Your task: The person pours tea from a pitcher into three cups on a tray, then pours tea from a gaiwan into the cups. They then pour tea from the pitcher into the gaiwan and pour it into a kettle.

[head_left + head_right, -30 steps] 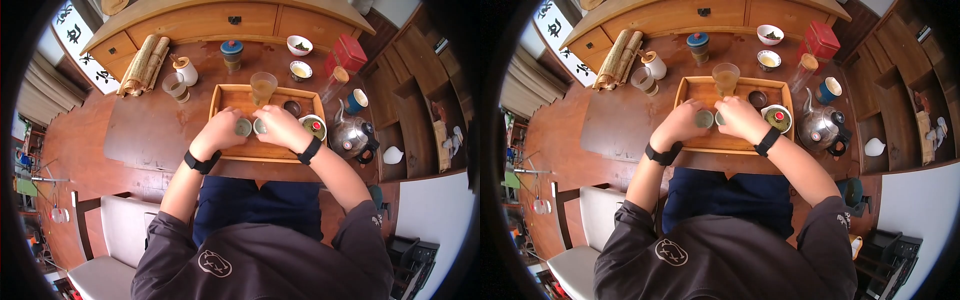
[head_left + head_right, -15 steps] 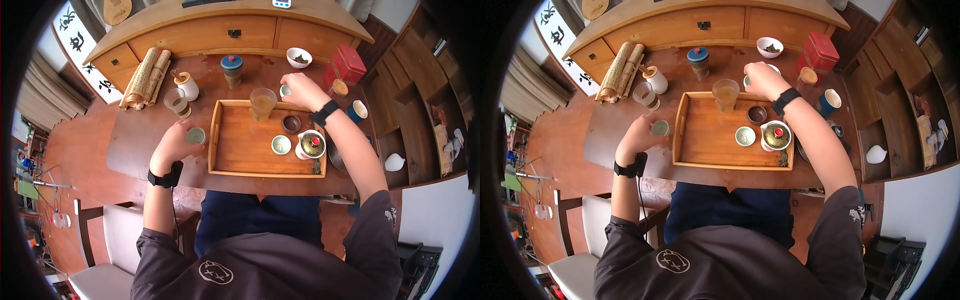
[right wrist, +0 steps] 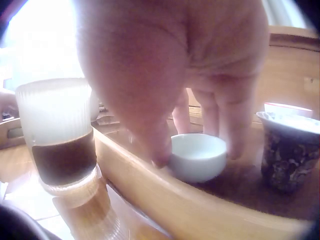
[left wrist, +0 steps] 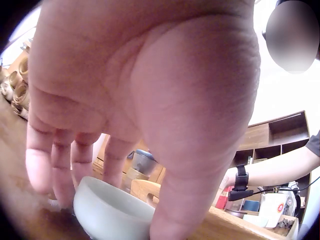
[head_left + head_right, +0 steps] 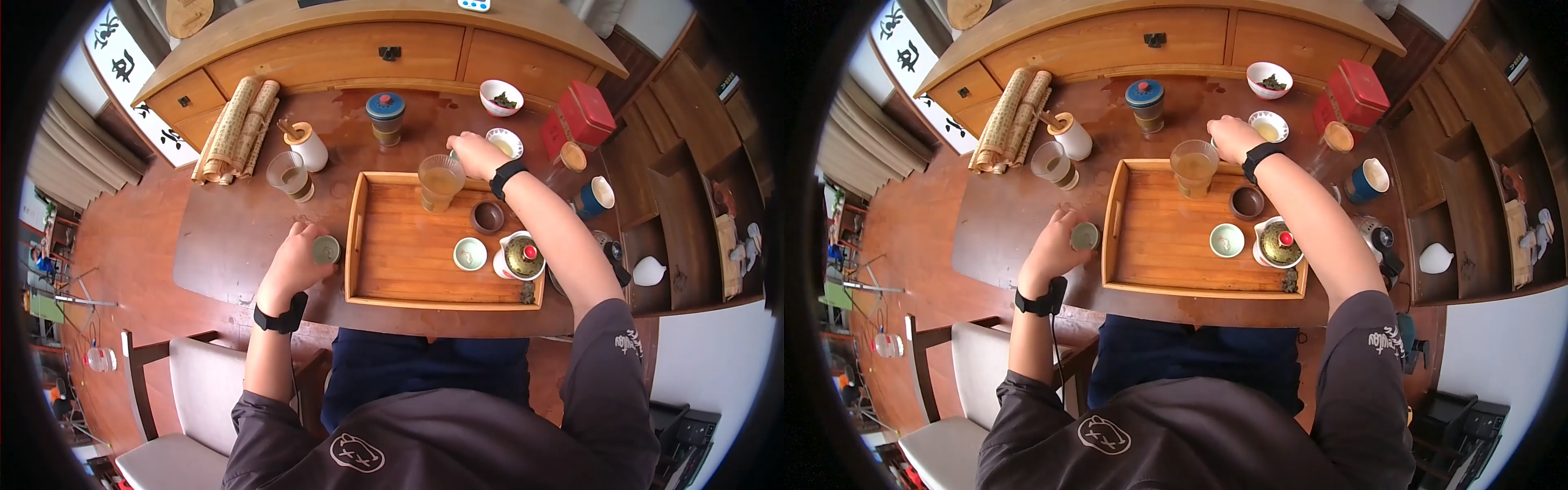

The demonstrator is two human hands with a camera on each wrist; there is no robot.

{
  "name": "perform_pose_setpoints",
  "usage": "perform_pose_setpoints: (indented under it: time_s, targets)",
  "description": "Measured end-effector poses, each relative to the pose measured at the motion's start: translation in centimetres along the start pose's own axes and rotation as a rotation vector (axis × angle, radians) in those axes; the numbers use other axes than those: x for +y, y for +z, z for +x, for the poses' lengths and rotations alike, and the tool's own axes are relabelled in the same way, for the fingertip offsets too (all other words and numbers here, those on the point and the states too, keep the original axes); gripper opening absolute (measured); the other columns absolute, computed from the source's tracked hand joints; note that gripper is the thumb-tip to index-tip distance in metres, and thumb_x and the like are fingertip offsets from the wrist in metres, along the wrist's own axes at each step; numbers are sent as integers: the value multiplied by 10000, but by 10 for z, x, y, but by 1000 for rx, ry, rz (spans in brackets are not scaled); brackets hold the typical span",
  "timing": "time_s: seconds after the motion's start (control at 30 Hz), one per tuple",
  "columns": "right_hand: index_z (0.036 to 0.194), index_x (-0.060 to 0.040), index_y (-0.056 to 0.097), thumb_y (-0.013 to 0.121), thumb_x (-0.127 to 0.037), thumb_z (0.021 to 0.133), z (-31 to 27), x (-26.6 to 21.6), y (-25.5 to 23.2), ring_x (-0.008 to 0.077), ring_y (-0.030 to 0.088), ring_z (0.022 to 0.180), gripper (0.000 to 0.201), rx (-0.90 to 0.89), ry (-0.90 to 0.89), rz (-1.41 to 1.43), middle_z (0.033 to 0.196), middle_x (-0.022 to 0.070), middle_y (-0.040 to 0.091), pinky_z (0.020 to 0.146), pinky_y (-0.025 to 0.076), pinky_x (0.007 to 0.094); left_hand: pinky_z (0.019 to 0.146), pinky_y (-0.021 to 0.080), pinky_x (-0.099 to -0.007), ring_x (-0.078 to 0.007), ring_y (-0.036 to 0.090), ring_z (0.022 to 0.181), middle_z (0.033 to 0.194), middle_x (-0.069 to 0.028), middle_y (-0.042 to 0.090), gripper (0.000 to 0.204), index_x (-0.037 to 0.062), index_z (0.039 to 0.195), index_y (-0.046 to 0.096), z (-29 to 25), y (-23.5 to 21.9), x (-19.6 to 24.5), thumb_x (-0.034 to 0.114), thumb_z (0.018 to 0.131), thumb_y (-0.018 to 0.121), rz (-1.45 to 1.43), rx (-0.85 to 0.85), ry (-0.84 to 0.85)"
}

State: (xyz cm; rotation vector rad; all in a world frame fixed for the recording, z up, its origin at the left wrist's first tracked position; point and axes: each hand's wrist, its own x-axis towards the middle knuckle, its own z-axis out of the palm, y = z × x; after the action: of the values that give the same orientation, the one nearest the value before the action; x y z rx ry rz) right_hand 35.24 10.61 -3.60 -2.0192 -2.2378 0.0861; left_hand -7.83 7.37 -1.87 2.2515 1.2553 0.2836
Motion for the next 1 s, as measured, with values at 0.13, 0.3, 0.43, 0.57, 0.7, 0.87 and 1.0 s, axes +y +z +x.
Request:
perform_pose_setpoints:
  time_s: [0.13,0.3,0.43,0.57,0.7,0.87,1.0]
  targets:
    - [1158,14,706,756,-41,855,-2,1,-5,431,711,1098,312,-13,-16,41,1152,268,727,962,588,479,1022,537,-454,-421,622,1186,1243,-222,618,619,25,1249,655,1,-1,-1,136,686,889,-8,-11,35]
    - [1269,-6,693,724,-16,900,-21,-4,-25,398,685,1158,370,46,-97,40,1190,223,735,1007,559,460,1038,524,-470,-441,609,1193,1220,-229,625,582,11,1246,652,-4,-19,19,145,727,879,24,35,67]
    - [1277,7,679,727,-87,946,-68,-31,-75,418,692,1116,347,-30,13,101,1161,236,735,973,557,460,985,548,-419,-354,658,1155,1261,-180,644,572,8,1313,650,-6,-25,45,174,806,856,-34,73,165]
    - [1233,12,684,731,-201,958,-138,-50,-109,410,710,1084,351,-141,158,269,1129,244,734,912,569,476,933,559,-389,-312,665,1135,1201,-160,650,558,10,1304,667,-1,-7,75,220,828,867,-136,-30,342]
    - [1231,91,675,878,-395,776,-199,-62,-111,424,719,1097,696,-111,244,309,1136,318,729,943,567,438,961,556,-400,-303,670,1144,1231,-178,635,592,20,1336,651,12,35,113,241,833,870,-191,-173,384]
    - [1318,107,631,908,-307,717,-230,-75,-95,418,711,1130,780,-121,302,379,1164,318,724,989,558,426,1032,528,-458,-412,625,1206,1224,-247,647,698,-46,1348,608,37,95,142,254,782,884,-186,-124,571]
    - [1412,90,590,927,-337,708,-234,-76,-90,422,670,1229,890,-96,335,415,1285,317,692,1077,516,433,1060,511,-463,-419,605,1231,1256,-245,649,739,-19,1356,614,41,113,165,243,730,906,-60,-210,465]
